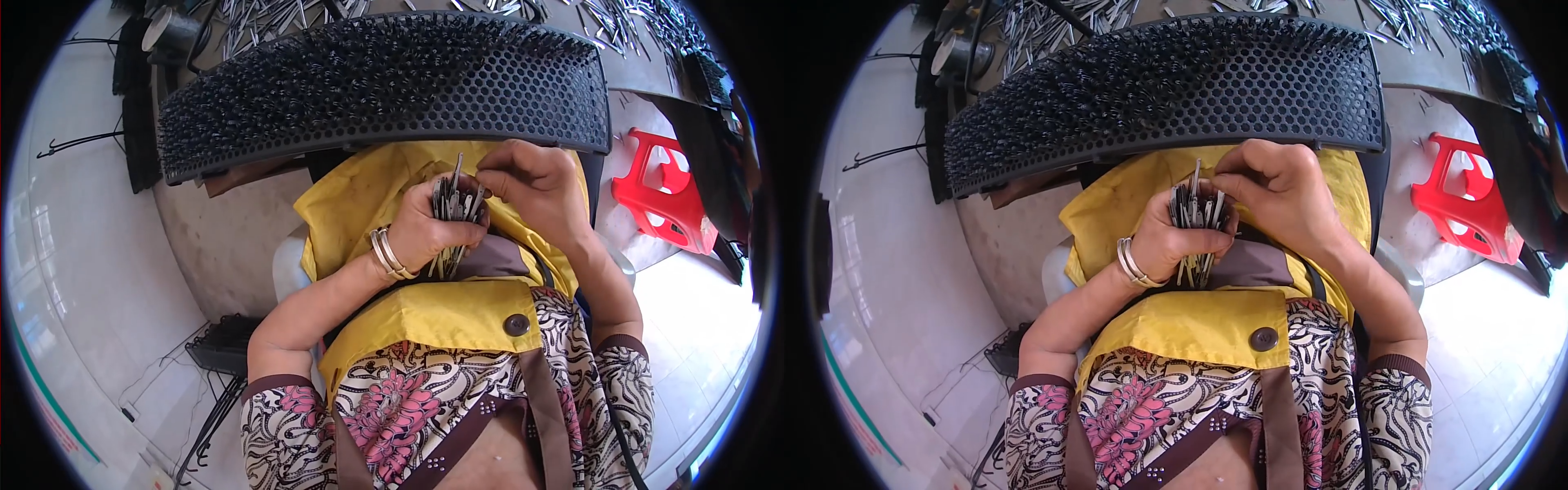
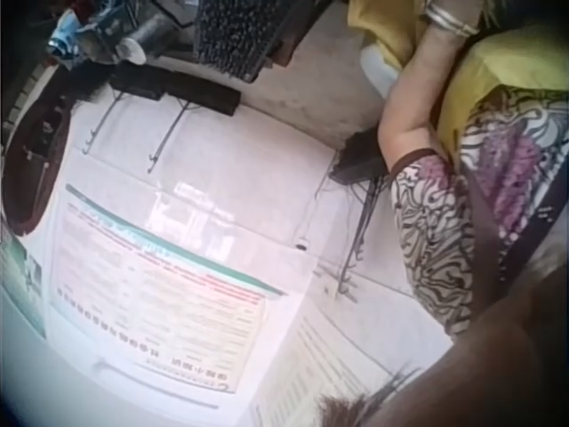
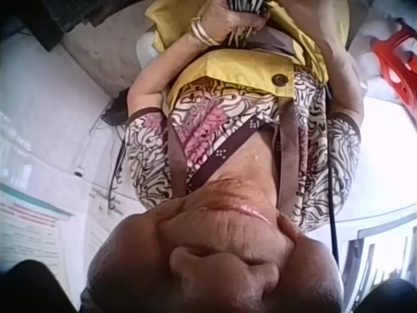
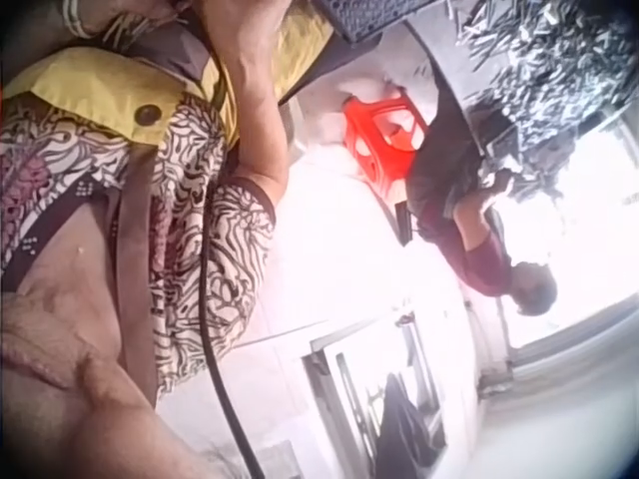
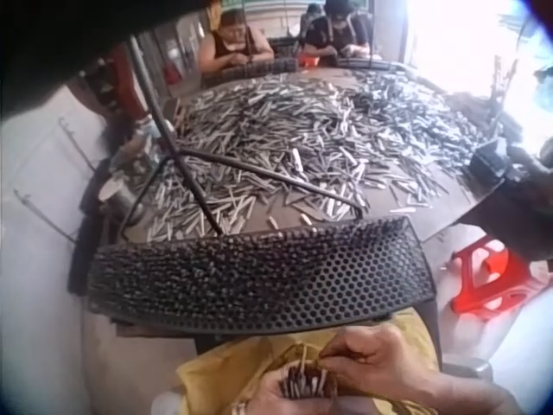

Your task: Gathering and sorting small metal strips from a central pile on a workspace table.

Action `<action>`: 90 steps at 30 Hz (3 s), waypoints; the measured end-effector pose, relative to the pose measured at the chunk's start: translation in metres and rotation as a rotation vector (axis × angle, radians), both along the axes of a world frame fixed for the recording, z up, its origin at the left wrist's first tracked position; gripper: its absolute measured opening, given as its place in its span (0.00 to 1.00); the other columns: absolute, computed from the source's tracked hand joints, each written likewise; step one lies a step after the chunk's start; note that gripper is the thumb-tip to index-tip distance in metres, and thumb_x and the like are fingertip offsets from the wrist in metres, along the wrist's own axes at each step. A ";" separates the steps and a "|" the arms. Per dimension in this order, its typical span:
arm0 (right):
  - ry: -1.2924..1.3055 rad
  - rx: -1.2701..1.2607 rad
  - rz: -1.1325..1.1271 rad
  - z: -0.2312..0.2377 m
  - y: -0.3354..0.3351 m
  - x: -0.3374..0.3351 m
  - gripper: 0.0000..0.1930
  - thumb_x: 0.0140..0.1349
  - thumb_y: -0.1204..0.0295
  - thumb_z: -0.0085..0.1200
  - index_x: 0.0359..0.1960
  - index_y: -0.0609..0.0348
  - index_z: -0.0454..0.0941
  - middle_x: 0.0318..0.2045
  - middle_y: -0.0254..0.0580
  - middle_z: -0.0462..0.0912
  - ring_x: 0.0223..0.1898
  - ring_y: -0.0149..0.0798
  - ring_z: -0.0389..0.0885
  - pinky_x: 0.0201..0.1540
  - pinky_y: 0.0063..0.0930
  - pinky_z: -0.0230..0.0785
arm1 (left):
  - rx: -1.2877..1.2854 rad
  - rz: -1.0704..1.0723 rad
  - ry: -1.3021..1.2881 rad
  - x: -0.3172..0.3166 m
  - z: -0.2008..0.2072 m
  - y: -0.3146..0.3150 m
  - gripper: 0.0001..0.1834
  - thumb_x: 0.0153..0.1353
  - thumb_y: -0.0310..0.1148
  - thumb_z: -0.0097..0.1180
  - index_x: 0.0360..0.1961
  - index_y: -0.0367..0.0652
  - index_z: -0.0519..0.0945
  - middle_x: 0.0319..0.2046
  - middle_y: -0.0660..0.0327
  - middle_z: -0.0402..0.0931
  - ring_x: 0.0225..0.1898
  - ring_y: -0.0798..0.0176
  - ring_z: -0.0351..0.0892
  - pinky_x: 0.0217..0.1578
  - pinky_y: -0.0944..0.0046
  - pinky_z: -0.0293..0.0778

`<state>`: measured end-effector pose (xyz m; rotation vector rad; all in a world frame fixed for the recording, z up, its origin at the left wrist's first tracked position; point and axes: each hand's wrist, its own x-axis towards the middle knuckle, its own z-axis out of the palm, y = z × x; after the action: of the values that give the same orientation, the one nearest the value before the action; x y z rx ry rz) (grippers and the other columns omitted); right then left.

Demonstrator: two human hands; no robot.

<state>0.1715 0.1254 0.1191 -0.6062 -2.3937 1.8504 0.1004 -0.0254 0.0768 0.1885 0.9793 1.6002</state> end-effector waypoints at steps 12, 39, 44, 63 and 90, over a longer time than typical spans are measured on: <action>0.716 0.829 -0.346 -0.003 0.046 -0.055 0.05 0.48 0.85 0.55 0.29 0.68 0.75 0.27 0.38 0.79 0.27 0.26 0.76 0.31 0.16 0.68 | 0.030 0.011 -0.053 -0.001 -0.004 -0.001 0.20 0.43 0.16 0.56 0.41 0.38 0.70 0.28 0.58 0.73 0.22 0.69 0.72 0.23 0.72 0.70; 0.093 -0.054 -0.109 -0.002 -0.002 -0.011 0.07 0.49 0.81 0.56 0.32 0.65 0.77 0.23 0.32 0.78 0.24 0.19 0.72 0.26 0.12 0.65 | 0.056 -0.116 0.162 -0.003 0.000 -0.001 0.15 0.40 0.18 0.58 0.33 0.37 0.74 0.24 0.61 0.74 0.24 0.71 0.72 0.24 0.72 0.68; 0.325 0.246 -0.433 0.000 0.021 -0.029 0.07 0.50 0.81 0.56 0.32 0.64 0.77 0.24 0.32 0.79 0.25 0.19 0.73 0.27 0.11 0.65 | 0.057 -0.058 -0.048 -0.003 -0.004 -0.001 0.18 0.41 0.16 0.57 0.37 0.37 0.72 0.26 0.60 0.73 0.23 0.69 0.72 0.23 0.72 0.69; 0.753 1.083 0.119 -0.038 0.048 -0.072 0.12 0.41 0.85 0.56 0.31 0.66 0.74 0.30 0.48 0.76 0.29 0.46 0.75 0.30 0.27 0.68 | -0.009 0.054 -0.126 -0.010 -0.001 -0.001 0.19 0.43 0.18 0.55 0.40 0.37 0.70 0.24 0.59 0.73 0.19 0.67 0.72 0.20 0.70 0.70; -0.072 -0.744 0.127 -0.013 -0.049 -0.006 0.08 0.40 0.82 0.55 0.25 0.70 0.73 0.18 0.38 0.74 0.17 0.27 0.71 0.17 0.16 0.60 | 0.131 0.410 0.733 -0.014 0.025 0.009 0.17 0.43 0.15 0.55 0.38 0.35 0.70 0.29 0.61 0.73 0.35 0.67 0.73 0.40 0.69 0.71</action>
<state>0.1654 0.0760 0.1064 -0.5596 -1.7438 2.8185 0.0863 -0.0162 0.1014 0.7417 1.5416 2.0221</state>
